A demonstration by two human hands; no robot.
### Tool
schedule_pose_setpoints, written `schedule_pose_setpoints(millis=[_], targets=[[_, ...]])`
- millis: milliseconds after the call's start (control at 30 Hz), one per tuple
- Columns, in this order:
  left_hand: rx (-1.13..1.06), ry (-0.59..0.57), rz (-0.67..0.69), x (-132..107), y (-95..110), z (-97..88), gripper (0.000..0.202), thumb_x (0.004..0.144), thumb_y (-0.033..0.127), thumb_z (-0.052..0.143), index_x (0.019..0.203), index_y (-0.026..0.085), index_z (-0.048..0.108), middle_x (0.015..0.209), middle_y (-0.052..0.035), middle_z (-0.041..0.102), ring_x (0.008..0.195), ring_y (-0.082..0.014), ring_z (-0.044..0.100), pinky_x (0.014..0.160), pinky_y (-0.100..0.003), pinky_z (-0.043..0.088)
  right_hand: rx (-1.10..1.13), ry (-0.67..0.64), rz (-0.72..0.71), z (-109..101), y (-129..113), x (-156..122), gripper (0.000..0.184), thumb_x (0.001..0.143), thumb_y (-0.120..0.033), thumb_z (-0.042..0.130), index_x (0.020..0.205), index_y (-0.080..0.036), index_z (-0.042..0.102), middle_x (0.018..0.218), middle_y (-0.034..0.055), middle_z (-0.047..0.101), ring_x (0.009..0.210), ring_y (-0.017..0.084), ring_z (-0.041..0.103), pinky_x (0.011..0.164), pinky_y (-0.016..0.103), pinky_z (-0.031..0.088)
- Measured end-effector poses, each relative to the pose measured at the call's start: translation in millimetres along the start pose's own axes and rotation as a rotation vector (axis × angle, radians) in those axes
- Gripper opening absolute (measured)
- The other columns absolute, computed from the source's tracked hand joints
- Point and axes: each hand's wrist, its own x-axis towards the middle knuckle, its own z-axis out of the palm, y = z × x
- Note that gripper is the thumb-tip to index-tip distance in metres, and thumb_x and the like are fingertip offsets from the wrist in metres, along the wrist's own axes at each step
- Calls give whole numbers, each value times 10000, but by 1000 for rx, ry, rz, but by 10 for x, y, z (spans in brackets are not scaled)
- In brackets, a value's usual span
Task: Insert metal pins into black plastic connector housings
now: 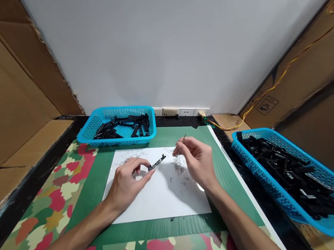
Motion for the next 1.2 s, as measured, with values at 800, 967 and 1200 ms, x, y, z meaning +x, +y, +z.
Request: schedule_pose_setpoints(millis=[800, 967, 1200], targets=[[-99, -111, -106, 22, 72, -43, 169, 1038, 242, 584, 1186, 240, 665, 1008, -22, 669, 778, -153, 556, 728, -289, 464, -344, -757, 159, -230, -46, 8, 130, 1032, -255, 624, 958, -187, 707, 927, 46, 700, 790, 175, 596, 737, 292, 460], [-139, -127, -85, 18, 91, -36, 178, 1038, 211, 578, 1170, 237, 694, 1091, -47, 672, 829, -153, 599, 723, -270, 498, -329, -717, 107, -207, -103, 5, 149, 1050, -280, 616, 974, -204, 718, 954, 59, 716, 808, 186, 614, 742, 297, 473], [-135, -117, -82, 34, 123, -68, 174, 1028, 187, 593, 1155, 229, 705, 1071, -46, 672, 826, -150, 609, 718, -260, 525, -314, -563, 0, -221, -25, -51, 175, 1050, -329, 641, 944, -227, 737, 906, 57, 713, 812, 194, 616, 702, 297, 455]])
